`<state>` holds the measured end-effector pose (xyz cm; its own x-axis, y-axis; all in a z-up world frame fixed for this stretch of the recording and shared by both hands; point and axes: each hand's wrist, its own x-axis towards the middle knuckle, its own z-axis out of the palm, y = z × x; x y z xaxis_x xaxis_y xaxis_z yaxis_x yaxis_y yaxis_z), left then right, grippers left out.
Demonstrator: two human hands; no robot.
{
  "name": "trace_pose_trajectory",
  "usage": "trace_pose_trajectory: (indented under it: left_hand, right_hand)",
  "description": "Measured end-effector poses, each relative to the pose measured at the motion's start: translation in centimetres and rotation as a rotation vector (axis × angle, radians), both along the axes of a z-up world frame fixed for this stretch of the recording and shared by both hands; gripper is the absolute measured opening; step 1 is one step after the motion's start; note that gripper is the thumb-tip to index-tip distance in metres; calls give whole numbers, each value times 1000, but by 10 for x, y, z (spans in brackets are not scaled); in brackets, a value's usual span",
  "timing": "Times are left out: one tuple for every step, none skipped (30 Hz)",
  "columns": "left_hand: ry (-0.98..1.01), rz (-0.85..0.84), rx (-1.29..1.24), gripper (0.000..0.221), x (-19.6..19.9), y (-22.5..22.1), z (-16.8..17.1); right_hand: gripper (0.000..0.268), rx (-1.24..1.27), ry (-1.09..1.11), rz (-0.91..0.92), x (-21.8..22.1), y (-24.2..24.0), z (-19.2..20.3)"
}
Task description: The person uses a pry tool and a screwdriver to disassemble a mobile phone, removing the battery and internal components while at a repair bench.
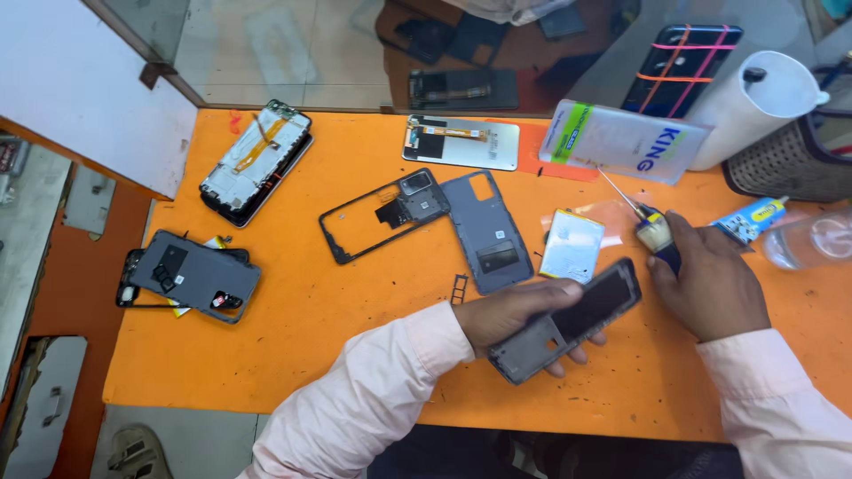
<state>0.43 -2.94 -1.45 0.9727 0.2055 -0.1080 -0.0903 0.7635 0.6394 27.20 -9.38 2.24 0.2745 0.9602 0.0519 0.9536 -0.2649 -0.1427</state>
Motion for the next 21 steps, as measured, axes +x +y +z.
trace_pose_trajectory:
  left_hand:
    - [53, -24, 8, 63, 1, -1, -2]
    - [101, -65, 15, 63, 4, -3, -4]
    - [96, -76, 13, 63, 4, -5, -6]
    - [109, -96, -34, 61, 5, -6, -8]
    - [123, -118, -80, 59, 6, -9, -9]
    - [144, -132, -78, 59, 5, -10, -9]
    - [165, -146, -75, 59, 3, -10, -8]
    - [177, -172, -100, 58, 1, -11, -6]
    - [191, -197, -123, 58, 0, -11, -4]
    - [170, -230, -124, 59, -2, -12, -4]
    - [151, -263, -126, 59, -4, -14, -5]
    - [149, -297, -120, 59, -7, -15, -8]
    - [156, -341, -169, 59, -7, -16, -14]
    - [162, -370, -216, 60, -5, -18, -20]
    - [160, -387, -208, 60, -1, -20, -26]
    - [318, -251, -289, 58, 1, -22, -29]
    - [473, -109, -366, 55, 5, -23, -30]
    - [473, -113, -357, 55, 8, -24, -27]
    - [382, -76, -326, 61, 11, -25, -22]
    - [288, -42, -300, 67, 14, -25, -17]
    - [286, -48, -296, 67, 14, -24, -10]
  right_hand:
    - [65, 0, 0, 8, -2, 7, 1]
    - [60, 125, -24, 70, -4, 8, 5]
    - [56, 250, -48, 132, -5, 8, 10]
    - [56, 243, -67, 97, -8, 1, 18]
    - [53, 348, 116, 120, -14, -6, 24]
    - [51, 466, 283, 117, -20, -19, 32]
    - [61, 469, 362, 261, -26, -35, 41]
    - [71, 479, 441, 387, -35, -53, 46]
    - [81, 411, 627, 643, -39, -63, 52]
    - [86, 291, 471, 662, -46, -73, 58]
    - [91, 163, 322, 674, -52, -83, 63]
    - [91, 169, 314, 642, -56, -87, 64]
    - [92, 159, 234, 648, -61, -92, 64]
    - [94, 147, 153, 671, -61, -95, 63]
    - [94, 152, 145, 654, -60, -99, 61]
    - [94, 87, 163, 645, -58, -102, 57]
    - [95, 22, 180, 636, -55, -104, 54]
    - [95, 29, 176, 631, -50, -107, 52]
    - [94, 22, 190, 568, -43, -109, 50]
    - [93, 12, 203, 504, -36, -110, 49]
    - [93, 15, 199, 498, -29, -108, 47]
